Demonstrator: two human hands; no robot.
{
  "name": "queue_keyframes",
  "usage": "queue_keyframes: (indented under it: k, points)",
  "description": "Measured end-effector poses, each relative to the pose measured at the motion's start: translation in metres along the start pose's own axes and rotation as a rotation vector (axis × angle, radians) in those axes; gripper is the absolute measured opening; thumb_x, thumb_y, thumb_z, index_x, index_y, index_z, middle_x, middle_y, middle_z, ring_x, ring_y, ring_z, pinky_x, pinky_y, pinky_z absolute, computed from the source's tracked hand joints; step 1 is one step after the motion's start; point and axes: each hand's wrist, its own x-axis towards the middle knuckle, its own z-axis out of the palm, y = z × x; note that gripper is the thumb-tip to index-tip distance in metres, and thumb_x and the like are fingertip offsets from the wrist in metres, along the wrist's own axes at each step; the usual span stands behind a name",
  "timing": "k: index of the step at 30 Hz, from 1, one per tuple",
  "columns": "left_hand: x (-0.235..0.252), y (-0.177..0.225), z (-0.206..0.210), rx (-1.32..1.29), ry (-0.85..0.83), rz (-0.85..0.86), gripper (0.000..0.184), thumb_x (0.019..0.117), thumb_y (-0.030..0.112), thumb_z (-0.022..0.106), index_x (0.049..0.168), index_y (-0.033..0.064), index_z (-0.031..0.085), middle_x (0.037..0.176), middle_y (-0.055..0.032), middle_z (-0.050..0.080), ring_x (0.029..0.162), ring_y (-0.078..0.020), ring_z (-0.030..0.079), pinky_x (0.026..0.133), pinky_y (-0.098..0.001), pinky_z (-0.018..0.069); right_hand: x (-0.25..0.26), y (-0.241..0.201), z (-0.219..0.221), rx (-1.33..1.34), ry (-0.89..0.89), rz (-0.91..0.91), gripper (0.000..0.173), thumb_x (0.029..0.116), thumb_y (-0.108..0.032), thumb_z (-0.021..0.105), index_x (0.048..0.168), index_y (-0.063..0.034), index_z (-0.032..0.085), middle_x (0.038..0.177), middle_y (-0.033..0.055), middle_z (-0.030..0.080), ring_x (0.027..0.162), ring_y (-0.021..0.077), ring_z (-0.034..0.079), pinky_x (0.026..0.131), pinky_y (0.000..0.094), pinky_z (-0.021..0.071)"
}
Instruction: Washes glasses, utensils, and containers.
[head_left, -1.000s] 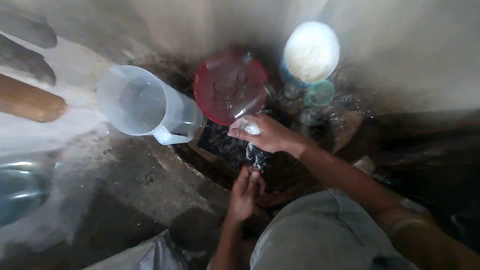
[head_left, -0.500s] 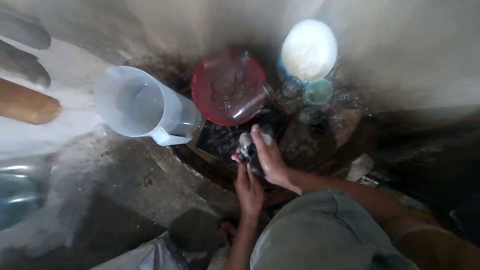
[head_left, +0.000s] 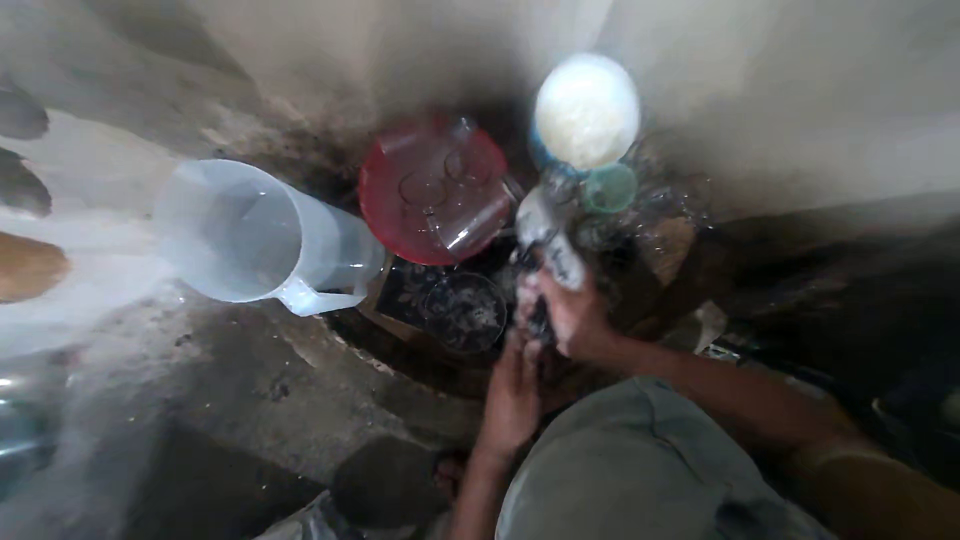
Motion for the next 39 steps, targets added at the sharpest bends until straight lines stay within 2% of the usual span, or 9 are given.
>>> queue_keyframes:
  k: [4,5,7,9,13,21,29,34,39]
  points:
    - [0.002,-0.047,0.017,0.141,-0.132,0.144,0.028,0.1090,0.019,0.047,0.114,0.0045,0.071,0.111,-0.0051,0.073,0.096,-0.0078,0.069,0.089,-0.0278,0.0582,0.028,-0.073,-0.083,-0.583,0.236,-0.297,0.036,0.1053,-0.027,0.059,0.136,-0.0083,0.054,0.101,-0.0010,0.068,0.082,0.0018,0.066,0.075,0.0224,0.0589]
    - [-0.001,-0.051,0.014,0.114,-0.091,0.100,0.028,0.1087,0.018,0.048,0.115,0.0036,0.071,0.110,-0.0052,0.073,0.092,-0.0075,0.069,0.085,-0.0267,0.0585,0.031,-0.099,-0.103,-0.789,0.304,-0.240,0.041,0.1066,-0.038,0.055,0.137,-0.0096,0.054,0.105,0.0019,0.068,0.086,0.0062,0.067,0.079,0.0272,0.0591]
    - [-0.004,-0.052,0.003,0.112,0.017,-0.032,0.027,0.1083,0.018,0.049,0.117,0.0030,0.069,0.106,-0.0050,0.072,0.085,-0.0078,0.068,0.076,-0.0267,0.0595,0.042,-0.139,-0.143,-1.186,0.318,-0.033,0.051,0.1088,-0.042,0.049,0.141,-0.0021,0.050,0.120,0.0238,0.065,0.106,0.0366,0.067,0.093,0.0579,0.0527]
    - [-0.001,-0.056,-0.011,0.170,0.124,-0.094,0.026,0.1080,0.018,0.049,0.118,0.0043,0.068,0.096,-0.0035,0.070,0.074,-0.0070,0.065,0.066,-0.0251,0.0568,0.062,-0.145,-0.192,-1.476,0.292,0.136,0.045,0.1037,-0.032,0.058,0.129,0.0054,0.055,0.114,0.0373,0.063,0.105,0.0583,0.062,0.084,0.0794,0.0450]
    - [0.003,-0.050,-0.033,0.180,0.245,-0.123,0.025,0.1082,0.018,0.050,0.120,0.0037,0.067,0.091,-0.0042,0.068,0.073,-0.0102,0.066,0.066,-0.0273,0.0593,0.079,-0.130,-0.213,-1.780,0.235,0.404,0.039,0.0993,-0.033,0.065,0.105,0.0058,0.066,0.107,0.0384,0.064,0.101,0.0615,0.062,0.074,0.0820,0.0440]
    - [-0.003,-0.053,-0.037,0.082,0.290,-0.176,0.023,0.1076,0.016,0.052,0.119,0.0019,0.065,0.093,-0.0054,0.069,0.076,-0.0115,0.068,0.069,-0.0279,0.0606,0.123,-0.080,-0.238,-1.809,0.222,0.432,0.039,0.0927,-0.030,0.074,0.104,0.0067,0.068,0.113,0.0387,0.064,0.107,0.0621,0.060,0.078,0.0836,0.0427]
    - [0.002,-0.055,-0.040,0.145,0.292,-0.186,0.024,0.1075,0.019,0.053,0.119,0.0032,0.066,0.094,-0.0061,0.070,0.076,-0.0128,0.069,0.068,-0.0297,0.0613,0.116,-0.092,-0.237,-1.790,0.298,0.415,0.041,0.0935,-0.031,0.072,0.110,0.0072,0.066,0.115,0.0418,0.061,0.108,0.0649,0.058,0.078,0.0844,0.0418]
    - [0.028,-0.035,-0.060,0.433,0.439,0.022,0.024,0.1041,0.019,0.058,0.117,0.0010,0.067,0.108,-0.0111,0.071,0.097,-0.0160,0.069,0.087,-0.0366,0.0585,0.083,-0.127,-0.201,-1.738,0.445,0.166,0.040,0.0959,-0.023,0.066,0.109,0.0141,0.060,0.110,0.0464,0.059,0.103,0.0695,0.057,0.075,0.0843,0.0410]
    - [0.078,0.003,-0.067,0.572,0.480,0.070,0.044,0.1019,0.029,0.064,0.138,0.0046,0.056,0.124,-0.0173,0.064,0.106,-0.0275,0.067,0.092,-0.0473,0.0567,0.071,-0.118,-0.132,-1.316,0.159,-0.291,0.048,0.1043,-0.045,0.056,0.132,-0.0058,0.061,0.115,0.0226,0.069,0.106,0.0387,0.069,0.093,0.0616,0.0524]
